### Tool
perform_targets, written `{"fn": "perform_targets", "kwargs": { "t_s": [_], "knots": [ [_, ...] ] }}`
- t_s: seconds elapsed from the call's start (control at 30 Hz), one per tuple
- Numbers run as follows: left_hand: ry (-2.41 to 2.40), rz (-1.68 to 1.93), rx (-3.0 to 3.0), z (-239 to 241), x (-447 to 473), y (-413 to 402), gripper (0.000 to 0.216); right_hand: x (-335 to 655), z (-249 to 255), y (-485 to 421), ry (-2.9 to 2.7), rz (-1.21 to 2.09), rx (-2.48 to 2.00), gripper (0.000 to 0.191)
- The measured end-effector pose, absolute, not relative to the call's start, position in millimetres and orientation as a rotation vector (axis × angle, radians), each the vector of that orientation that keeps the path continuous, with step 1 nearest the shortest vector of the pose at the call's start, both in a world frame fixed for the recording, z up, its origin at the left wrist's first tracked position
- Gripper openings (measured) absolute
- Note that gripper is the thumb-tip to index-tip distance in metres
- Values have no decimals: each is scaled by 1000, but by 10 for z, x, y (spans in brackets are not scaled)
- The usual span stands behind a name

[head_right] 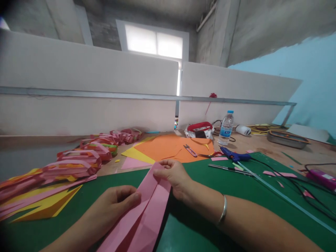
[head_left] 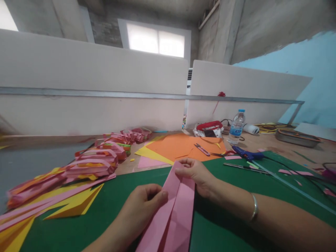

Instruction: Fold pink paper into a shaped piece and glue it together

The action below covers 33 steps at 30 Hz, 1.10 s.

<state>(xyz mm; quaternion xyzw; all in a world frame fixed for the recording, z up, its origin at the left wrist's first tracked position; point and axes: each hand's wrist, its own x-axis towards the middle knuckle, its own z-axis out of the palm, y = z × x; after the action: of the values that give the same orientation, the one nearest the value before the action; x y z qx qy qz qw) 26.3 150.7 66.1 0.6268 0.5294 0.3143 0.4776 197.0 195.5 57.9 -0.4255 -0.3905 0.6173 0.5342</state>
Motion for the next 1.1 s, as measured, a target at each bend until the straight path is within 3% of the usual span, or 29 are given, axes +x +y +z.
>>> {"fn": "perform_targets", "kwargs": {
  "t_s": [0.3,0.5,0.6,0.7,0.8,1.1],
  "knots": [
    [1333,566,1468,625,164,1554,23,2414,656,2396,-808,1268,-1037,34],
    [1190,73,1372,795,-190,1536,21,2550,681,2421,-871,1392,-1097,25],
    [1101,309,1289,851,-162,1575,41,2392,690,2293,-964,1503,-1102,27],
    [901,593,1035,824,82,1503,36,2176,700,2124,-1032,1517,-1078,35],
    [721,574,823,760,346,1354,26,2038,723,1995,-1082,1451,-1040,42],
    [867,929,534,564,328,1457,18,2017,741,1837,-1642,653,-1226,59]
  ]
}}
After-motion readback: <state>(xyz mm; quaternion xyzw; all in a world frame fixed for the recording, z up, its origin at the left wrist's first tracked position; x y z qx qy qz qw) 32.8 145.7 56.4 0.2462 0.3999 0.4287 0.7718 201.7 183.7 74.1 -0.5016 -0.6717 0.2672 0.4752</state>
